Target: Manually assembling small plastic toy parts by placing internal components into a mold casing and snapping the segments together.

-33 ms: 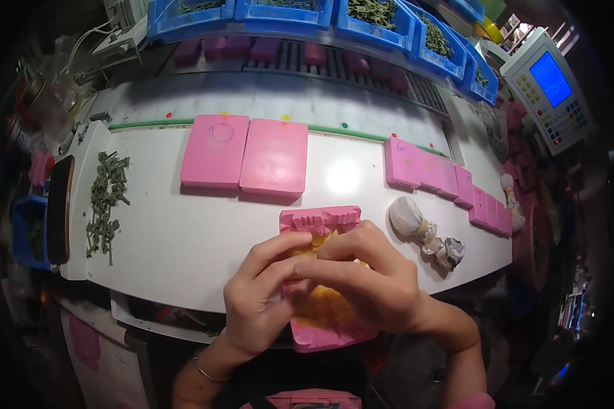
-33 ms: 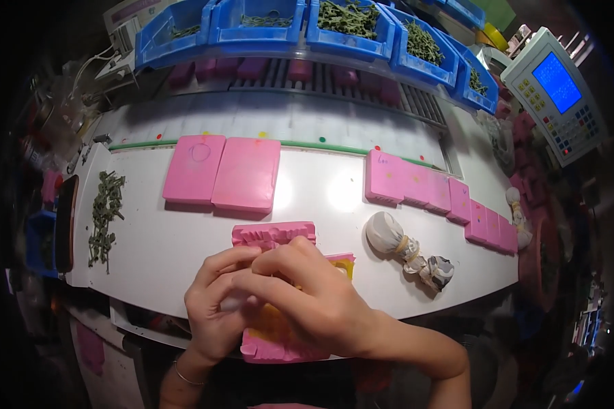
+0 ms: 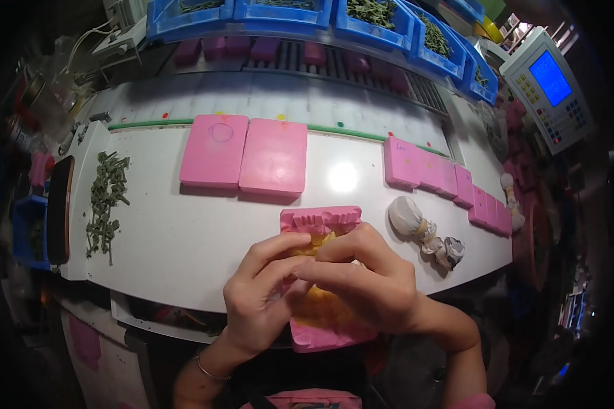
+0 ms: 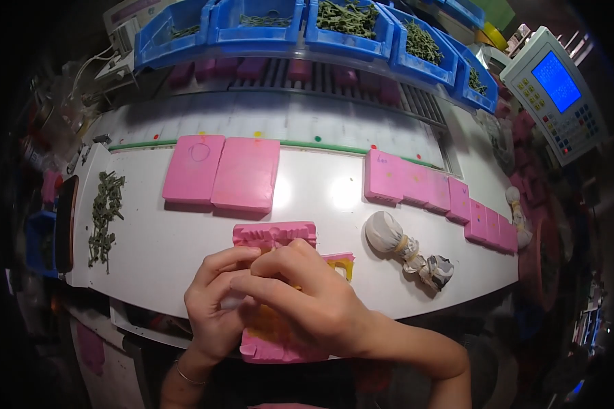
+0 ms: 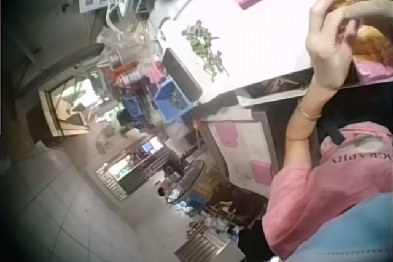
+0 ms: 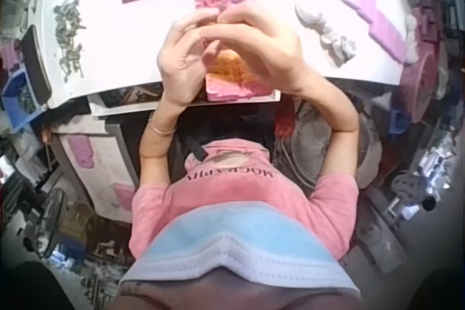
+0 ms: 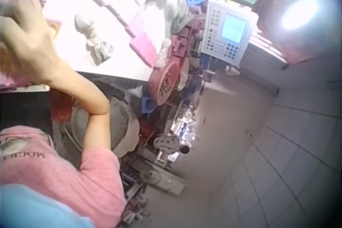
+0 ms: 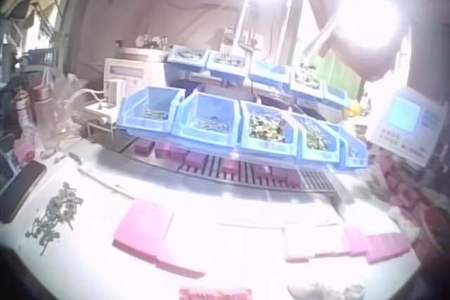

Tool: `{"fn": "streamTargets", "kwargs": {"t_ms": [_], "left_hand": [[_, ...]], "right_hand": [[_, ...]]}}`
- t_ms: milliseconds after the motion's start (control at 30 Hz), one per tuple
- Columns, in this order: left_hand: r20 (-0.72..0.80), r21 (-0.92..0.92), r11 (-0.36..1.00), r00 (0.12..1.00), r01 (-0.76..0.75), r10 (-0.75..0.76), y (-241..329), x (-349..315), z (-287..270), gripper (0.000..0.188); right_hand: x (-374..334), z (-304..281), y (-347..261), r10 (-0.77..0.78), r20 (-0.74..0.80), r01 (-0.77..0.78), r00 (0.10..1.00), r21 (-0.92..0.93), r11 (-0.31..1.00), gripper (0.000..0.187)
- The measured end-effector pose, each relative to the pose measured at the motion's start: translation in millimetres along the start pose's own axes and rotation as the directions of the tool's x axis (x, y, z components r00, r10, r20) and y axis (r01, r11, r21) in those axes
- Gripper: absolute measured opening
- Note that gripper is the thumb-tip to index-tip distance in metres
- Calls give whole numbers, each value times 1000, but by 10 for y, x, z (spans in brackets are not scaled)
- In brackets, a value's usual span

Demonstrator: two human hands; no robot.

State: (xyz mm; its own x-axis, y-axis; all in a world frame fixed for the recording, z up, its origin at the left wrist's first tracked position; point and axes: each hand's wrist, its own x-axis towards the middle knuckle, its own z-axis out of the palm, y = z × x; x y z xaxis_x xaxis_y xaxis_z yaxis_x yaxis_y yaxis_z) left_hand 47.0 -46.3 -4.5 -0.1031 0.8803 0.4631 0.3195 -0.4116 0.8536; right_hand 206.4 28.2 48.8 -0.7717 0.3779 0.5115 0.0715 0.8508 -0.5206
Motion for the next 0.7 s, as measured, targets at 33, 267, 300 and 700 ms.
{"fn": "streamTargets", "kwargs": {"t_ms": [33, 267, 300, 700], "left_hand": [[-52, 33, 999, 999, 10, -8, 39, 49, 44, 23], [-15, 163, 982, 995, -93, 96, 8, 44, 60, 24], [-8, 164, 982, 996, -91, 94, 14, 63, 65, 24], [-215, 76, 995, 974, -61, 76, 54, 32, 135, 26]], "right_hand": [[-1, 41, -1, 17, -60, -15, 998, 39, 999, 44], [-281, 327, -77, 100, -289, -134, 952, -101, 986, 47], [-272, 305, -87, 130, -271, -158, 954, -86, 984, 48], [-417, 499, -79, 133, -391, -298, 911, -399, 867, 64]]}}
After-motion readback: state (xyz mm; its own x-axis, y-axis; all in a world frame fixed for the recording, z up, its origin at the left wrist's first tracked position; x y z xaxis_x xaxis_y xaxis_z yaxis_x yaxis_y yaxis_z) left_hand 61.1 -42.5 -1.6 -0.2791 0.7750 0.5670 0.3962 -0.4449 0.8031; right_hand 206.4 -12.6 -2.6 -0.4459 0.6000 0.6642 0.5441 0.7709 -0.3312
